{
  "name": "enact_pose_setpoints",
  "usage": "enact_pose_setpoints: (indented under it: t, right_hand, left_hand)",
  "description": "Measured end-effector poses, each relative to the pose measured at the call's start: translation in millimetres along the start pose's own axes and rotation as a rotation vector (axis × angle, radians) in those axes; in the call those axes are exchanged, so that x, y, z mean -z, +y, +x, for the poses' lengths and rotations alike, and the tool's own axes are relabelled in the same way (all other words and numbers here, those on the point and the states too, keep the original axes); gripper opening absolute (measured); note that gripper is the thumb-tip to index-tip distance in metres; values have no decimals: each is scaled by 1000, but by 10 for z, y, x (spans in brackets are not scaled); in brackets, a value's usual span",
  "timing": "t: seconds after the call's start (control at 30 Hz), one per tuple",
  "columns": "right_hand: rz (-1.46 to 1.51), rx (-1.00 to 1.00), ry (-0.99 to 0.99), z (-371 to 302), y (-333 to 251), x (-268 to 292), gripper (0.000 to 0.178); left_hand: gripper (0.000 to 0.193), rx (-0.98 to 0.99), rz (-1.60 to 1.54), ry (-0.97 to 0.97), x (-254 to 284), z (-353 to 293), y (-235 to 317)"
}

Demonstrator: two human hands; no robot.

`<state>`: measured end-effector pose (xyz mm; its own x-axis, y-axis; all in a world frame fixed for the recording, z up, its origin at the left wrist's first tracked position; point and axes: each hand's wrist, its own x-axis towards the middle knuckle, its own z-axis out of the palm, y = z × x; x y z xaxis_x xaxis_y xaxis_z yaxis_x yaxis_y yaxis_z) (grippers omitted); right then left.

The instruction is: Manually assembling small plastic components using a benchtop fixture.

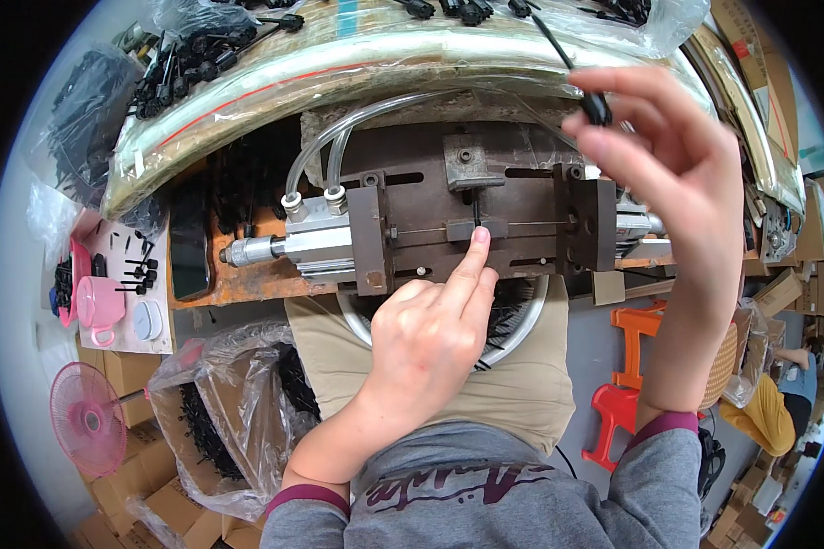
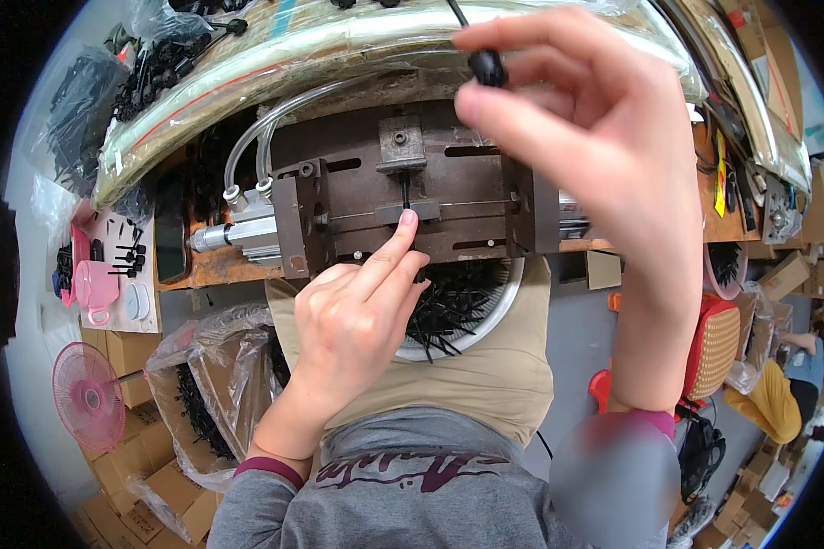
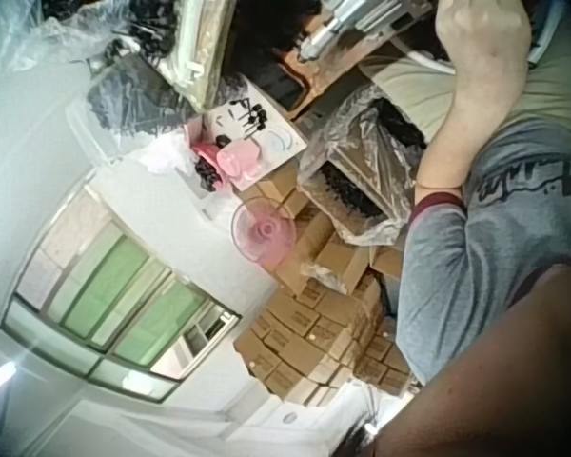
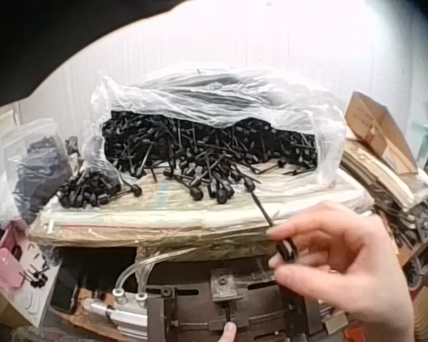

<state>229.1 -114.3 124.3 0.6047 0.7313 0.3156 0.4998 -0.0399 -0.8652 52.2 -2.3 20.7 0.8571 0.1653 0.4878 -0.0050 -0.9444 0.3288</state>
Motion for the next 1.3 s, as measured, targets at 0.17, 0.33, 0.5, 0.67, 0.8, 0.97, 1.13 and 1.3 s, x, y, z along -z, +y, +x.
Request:
enact_pose_setpoints:
  t: [0.17, 0.33, 0.5, 0.67, 0.8, 0.97, 1.13, 1.3]
  right_hand:
    - [-127, 132, 42, -439, 42, -149, 33]
    - [-430, 367, -12, -756, 222, -369, 33]
    - [-450, 340, -54, -938, 456, -579, 33]
    - [-684, 336, -153, -1017, 497, -738, 30]
    - [-766, 356, -134, -924, 447, -793, 31]
    - [-774, 343, -172, -885, 440, -760, 30]
    - [-825, 254, -173, -891, 331, -783, 29]
    - [-681, 272, -224, -644, 172, -594, 27]
  left_hand:
    - [18, -22, -16, 22, 0, -1, -42]
    - [20, -37, -49, 23, -17, -20, -64]
    - [27, -52, -164, -174, 259, -139, -60]
    - [27, -50, -368, -392, 252, -398, -64]
    - [32, -36, -383, -479, 100, -529, -105]
    - [53, -30, -395, -482, 71, -480, -96]
    - [57, -69, -414, -393, 75, -448, -90]
    - [54, -91, -424, -281, 78, -477, -126]
